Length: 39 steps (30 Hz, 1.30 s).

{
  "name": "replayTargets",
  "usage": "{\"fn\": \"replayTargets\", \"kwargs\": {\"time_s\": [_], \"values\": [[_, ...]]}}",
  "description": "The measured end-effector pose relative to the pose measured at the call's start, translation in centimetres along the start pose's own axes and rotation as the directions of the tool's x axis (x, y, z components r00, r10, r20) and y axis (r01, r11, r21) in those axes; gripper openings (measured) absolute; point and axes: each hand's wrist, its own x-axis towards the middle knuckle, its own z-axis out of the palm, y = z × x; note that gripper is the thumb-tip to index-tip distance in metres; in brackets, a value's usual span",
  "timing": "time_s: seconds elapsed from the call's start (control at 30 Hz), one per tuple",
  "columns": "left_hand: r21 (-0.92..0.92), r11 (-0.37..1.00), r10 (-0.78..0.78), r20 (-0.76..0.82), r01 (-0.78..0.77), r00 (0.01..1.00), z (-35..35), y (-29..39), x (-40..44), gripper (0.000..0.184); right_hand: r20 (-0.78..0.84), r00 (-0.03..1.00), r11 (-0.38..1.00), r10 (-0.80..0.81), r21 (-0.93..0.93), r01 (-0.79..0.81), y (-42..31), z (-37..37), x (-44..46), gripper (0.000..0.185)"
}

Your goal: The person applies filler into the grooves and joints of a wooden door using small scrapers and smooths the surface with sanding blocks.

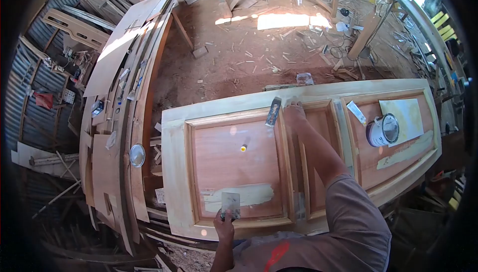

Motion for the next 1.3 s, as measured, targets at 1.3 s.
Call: {"fn": "replayTargets", "kwargs": {"time_s": [1.3], "values": [[-0.195,0.981,0.035,0.114,-0.012,0.993,1.2,0.4,0.6,0.032,-0.085,0.996,0.975,-0.023,0.218,0.042,-8.0,3.7,-35.0,0.027]]}}
